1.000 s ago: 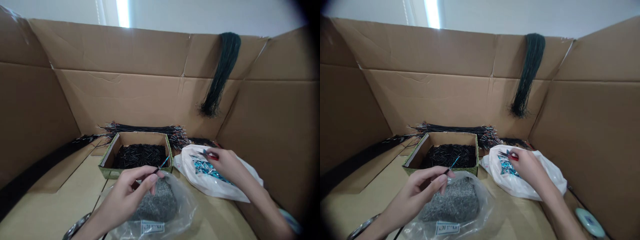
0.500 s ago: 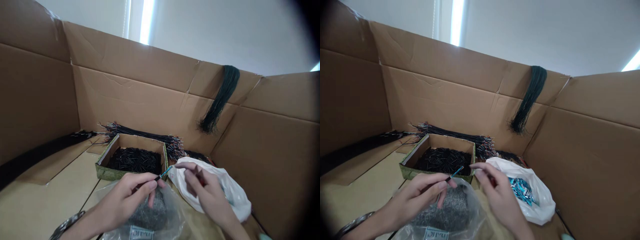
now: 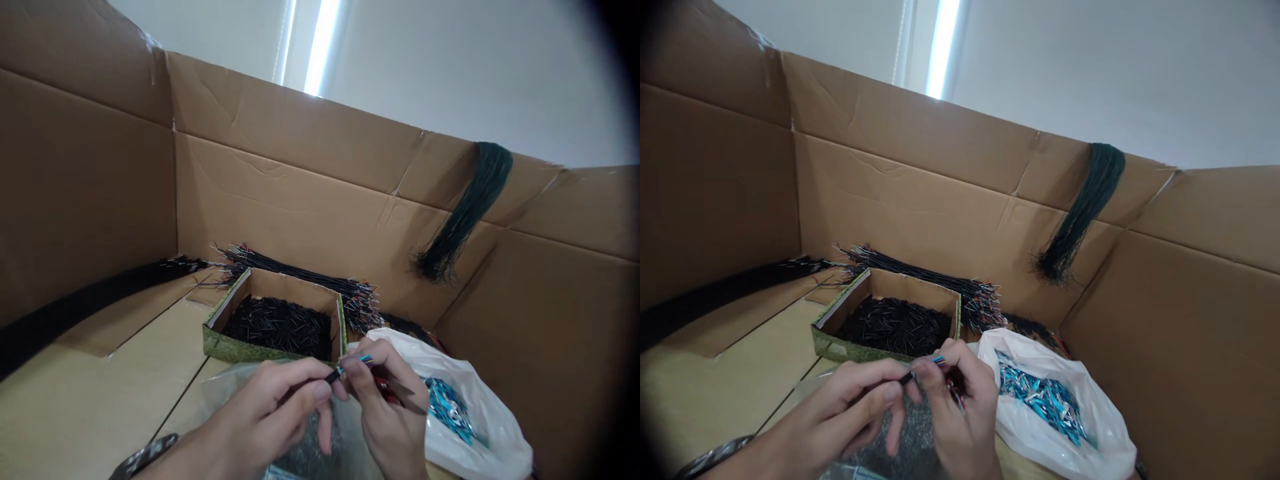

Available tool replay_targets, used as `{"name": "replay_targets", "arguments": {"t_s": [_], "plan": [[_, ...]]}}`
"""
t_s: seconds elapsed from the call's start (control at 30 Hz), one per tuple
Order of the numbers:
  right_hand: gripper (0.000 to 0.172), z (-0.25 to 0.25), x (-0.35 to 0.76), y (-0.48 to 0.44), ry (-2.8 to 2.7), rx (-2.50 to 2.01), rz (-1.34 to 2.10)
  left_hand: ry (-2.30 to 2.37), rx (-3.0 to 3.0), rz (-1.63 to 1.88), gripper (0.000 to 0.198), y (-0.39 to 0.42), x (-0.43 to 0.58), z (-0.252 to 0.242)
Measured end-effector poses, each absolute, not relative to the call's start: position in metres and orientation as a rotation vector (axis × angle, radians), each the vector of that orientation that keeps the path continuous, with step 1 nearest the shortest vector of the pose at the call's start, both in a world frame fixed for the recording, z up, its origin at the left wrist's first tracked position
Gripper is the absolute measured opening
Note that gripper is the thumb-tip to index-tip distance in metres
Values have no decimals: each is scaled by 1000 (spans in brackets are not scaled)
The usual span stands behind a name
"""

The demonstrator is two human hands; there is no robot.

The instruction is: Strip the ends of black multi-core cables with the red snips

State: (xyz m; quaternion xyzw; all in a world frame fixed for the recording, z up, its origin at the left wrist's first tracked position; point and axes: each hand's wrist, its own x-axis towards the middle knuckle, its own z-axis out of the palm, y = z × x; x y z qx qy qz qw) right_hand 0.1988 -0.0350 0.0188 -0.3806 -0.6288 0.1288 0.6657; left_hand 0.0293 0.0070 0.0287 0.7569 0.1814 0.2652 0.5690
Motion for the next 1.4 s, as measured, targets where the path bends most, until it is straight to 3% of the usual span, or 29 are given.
{"name": "replay_targets", "arguments": {"t_s": [0.8, 0.9, 1.03, 1.13, 1.27, 1.4], "plan": [[21, 10, 198, -30, -1507, -846, -133, 507, 1661, 743, 34, 5, 32, 16], [29, -1, 205, -30, -1598, -893, -275, 520, 1620, 753, 33, 8, 33, 16], [54, -16, 210, -32, -1818, -961, -487, 493, 1574, 802, 32, 11, 33, 16], [49, -8, 204, -37, -1860, -951, -403, 507, 1631, 807, 34, 14, 30, 18], [12, 26, 206, -48, -1729, -1026, 20, 561, 1739, 794, 35, 19, 26, 20], [20, 45, 222, -53, -1601, -1093, 194, 517, 1914, 716, 33, 17, 27, 25]]}}
